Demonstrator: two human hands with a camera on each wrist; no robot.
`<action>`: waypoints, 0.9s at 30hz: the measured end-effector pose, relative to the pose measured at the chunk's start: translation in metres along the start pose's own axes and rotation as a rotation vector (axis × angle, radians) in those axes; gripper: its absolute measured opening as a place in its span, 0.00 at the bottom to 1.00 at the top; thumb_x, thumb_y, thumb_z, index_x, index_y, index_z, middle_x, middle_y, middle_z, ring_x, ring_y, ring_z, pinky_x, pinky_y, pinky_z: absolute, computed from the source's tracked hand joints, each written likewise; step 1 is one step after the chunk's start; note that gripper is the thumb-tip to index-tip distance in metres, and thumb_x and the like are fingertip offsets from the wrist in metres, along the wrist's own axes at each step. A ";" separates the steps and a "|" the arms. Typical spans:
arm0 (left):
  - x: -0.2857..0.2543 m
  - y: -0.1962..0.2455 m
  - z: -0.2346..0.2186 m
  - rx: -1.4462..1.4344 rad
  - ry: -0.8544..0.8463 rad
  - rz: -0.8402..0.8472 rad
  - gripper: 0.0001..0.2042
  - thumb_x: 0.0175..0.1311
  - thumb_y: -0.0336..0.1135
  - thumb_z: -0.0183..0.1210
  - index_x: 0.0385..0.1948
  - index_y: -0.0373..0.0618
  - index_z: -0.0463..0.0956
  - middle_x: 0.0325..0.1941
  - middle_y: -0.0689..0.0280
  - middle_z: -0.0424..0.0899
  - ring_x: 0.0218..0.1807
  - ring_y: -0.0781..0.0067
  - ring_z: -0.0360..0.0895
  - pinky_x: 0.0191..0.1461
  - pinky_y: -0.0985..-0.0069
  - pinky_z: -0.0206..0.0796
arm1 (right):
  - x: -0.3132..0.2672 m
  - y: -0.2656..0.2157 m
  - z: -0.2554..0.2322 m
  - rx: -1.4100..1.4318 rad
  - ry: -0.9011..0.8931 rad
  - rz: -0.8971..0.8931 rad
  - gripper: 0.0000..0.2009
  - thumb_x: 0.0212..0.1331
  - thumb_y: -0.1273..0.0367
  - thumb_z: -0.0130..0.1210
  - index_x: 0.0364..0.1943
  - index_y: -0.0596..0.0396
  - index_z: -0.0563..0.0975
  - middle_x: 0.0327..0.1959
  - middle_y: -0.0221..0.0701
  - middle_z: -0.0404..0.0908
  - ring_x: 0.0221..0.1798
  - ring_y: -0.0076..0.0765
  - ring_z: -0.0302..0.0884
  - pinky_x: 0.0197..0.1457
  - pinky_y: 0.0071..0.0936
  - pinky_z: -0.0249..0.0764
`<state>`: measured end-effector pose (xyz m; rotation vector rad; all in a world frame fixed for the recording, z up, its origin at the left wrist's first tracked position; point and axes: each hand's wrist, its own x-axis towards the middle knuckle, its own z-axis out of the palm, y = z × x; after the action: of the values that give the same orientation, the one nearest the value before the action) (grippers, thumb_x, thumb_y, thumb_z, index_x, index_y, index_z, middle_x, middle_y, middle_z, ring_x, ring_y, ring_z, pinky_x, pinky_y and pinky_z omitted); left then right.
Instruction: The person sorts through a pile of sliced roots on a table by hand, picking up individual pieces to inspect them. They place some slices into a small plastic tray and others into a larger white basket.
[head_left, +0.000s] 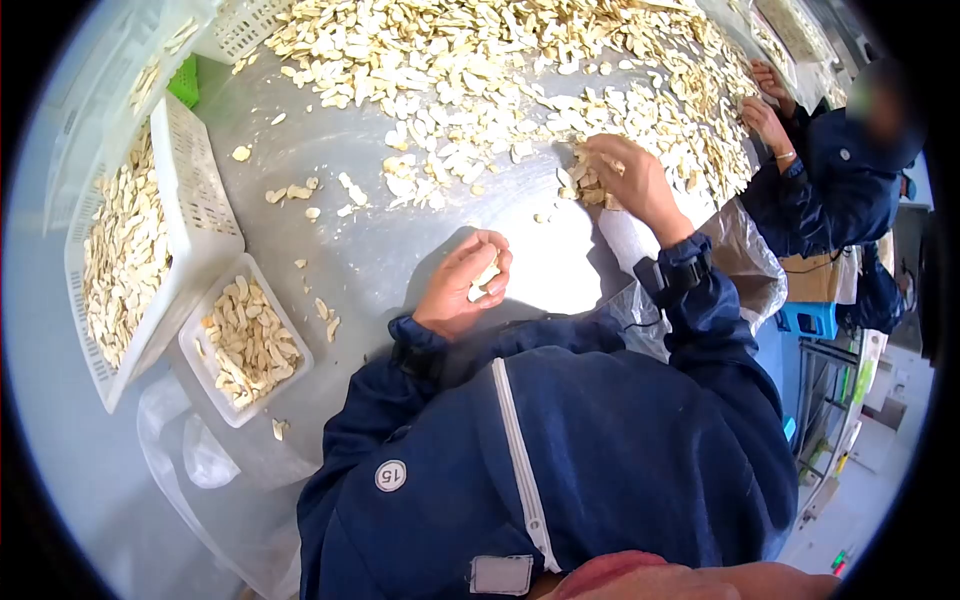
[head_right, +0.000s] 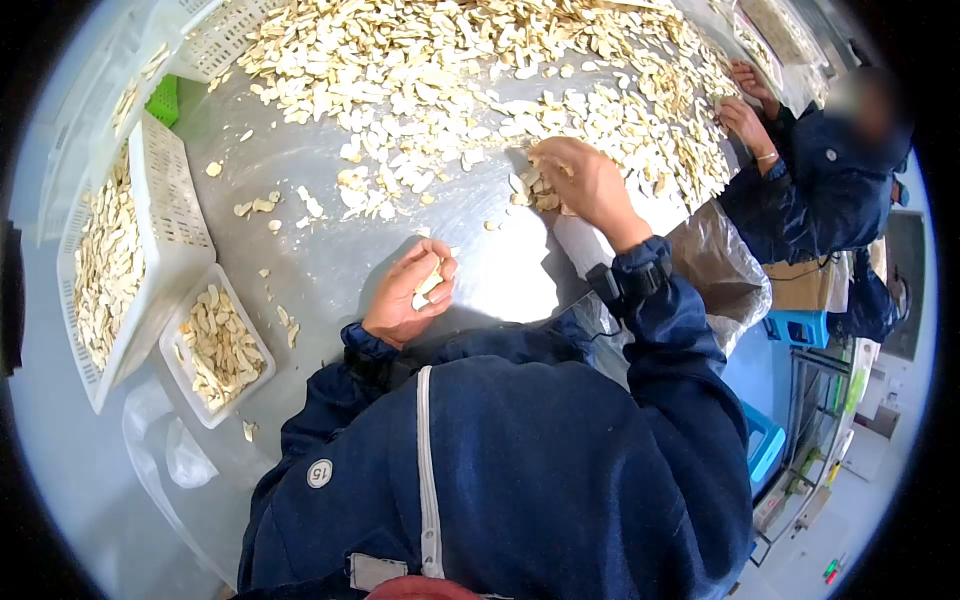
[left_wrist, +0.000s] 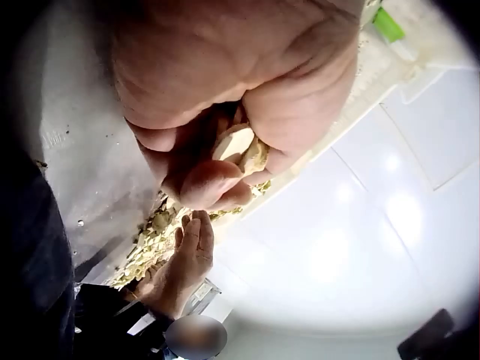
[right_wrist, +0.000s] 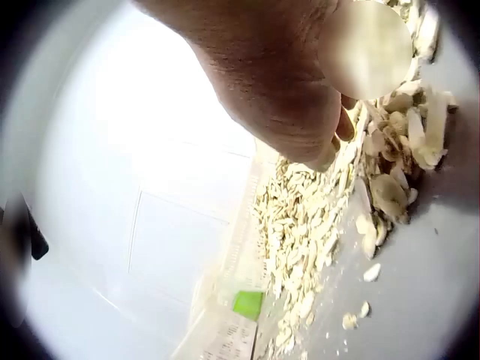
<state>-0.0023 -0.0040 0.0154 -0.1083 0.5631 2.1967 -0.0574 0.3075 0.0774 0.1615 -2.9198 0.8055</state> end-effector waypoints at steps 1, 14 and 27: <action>0.000 0.000 0.000 0.000 0.002 -0.001 0.07 0.82 0.35 0.50 0.52 0.46 0.71 0.43 0.64 0.75 0.33 0.79 0.70 0.29 0.84 0.61 | 0.010 0.007 -0.002 -0.059 0.007 0.107 0.10 0.67 0.67 0.61 0.49 0.49 0.87 0.51 0.35 0.87 0.50 0.50 0.85 0.56 0.41 0.80; 0.000 0.000 0.001 0.001 0.003 0.022 0.08 0.82 0.35 0.49 0.53 0.44 0.71 0.44 0.63 0.76 0.33 0.79 0.70 0.29 0.84 0.61 | 0.033 0.021 0.008 -0.101 0.100 0.160 0.14 0.72 0.62 0.58 0.54 0.53 0.85 0.40 0.40 0.90 0.41 0.43 0.88 0.47 0.34 0.82; -0.001 -0.002 0.003 0.036 0.034 0.043 0.08 0.82 0.36 0.49 0.53 0.45 0.71 0.43 0.64 0.75 0.32 0.80 0.69 0.28 0.84 0.61 | -0.010 -0.003 0.011 0.271 0.050 0.171 0.19 0.69 0.69 0.59 0.63 0.50 0.81 0.47 0.32 0.89 0.42 0.33 0.85 0.50 0.28 0.80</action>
<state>-0.0002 -0.0020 0.0177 -0.1160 0.6292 2.2287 -0.0480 0.3000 0.0682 -0.0880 -2.7937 1.2114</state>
